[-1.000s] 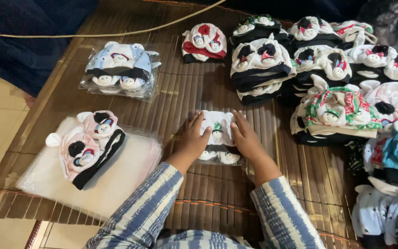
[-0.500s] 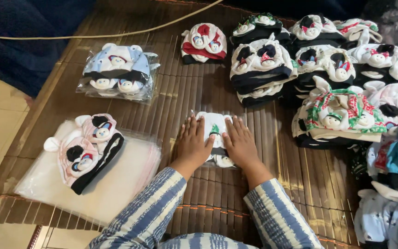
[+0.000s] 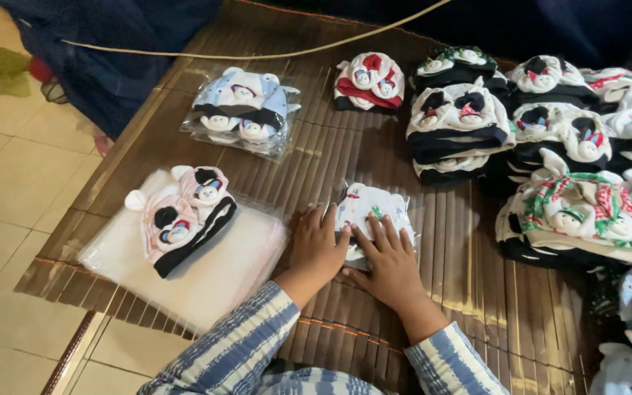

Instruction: Packaging small fabric items into clear plastic bags

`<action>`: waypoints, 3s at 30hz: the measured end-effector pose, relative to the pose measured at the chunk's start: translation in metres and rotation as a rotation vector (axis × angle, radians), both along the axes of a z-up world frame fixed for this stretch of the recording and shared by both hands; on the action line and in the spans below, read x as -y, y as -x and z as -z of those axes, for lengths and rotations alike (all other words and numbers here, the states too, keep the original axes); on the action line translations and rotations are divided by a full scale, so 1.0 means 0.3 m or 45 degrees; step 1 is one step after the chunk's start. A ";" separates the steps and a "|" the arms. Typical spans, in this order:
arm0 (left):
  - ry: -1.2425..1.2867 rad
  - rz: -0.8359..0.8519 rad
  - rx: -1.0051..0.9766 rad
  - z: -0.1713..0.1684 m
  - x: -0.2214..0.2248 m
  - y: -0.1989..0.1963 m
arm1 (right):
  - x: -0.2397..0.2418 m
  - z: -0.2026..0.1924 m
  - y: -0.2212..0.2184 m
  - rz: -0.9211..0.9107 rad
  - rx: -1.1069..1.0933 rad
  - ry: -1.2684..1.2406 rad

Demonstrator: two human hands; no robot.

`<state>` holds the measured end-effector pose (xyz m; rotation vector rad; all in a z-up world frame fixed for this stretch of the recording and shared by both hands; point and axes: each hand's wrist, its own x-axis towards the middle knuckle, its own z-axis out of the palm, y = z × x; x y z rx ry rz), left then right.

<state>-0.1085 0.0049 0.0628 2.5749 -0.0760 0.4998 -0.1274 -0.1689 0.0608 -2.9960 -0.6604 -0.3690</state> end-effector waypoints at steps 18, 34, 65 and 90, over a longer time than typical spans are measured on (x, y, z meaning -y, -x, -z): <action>2.194 0.165 -1.215 0.159 -0.028 -0.072 | 0.020 -0.130 0.068 0.093 -0.362 -0.312; 1.608 0.188 -1.080 0.166 -0.078 -0.129 | 0.100 -0.003 0.115 -0.155 -0.037 -0.387; -0.780 0.346 0.450 -0.337 -0.818 -0.552 | 0.111 0.008 0.078 0.117 -0.016 -0.550; -1.602 0.649 0.466 -0.195 -0.986 -0.643 | 0.099 -0.007 0.079 0.138 0.005 -0.476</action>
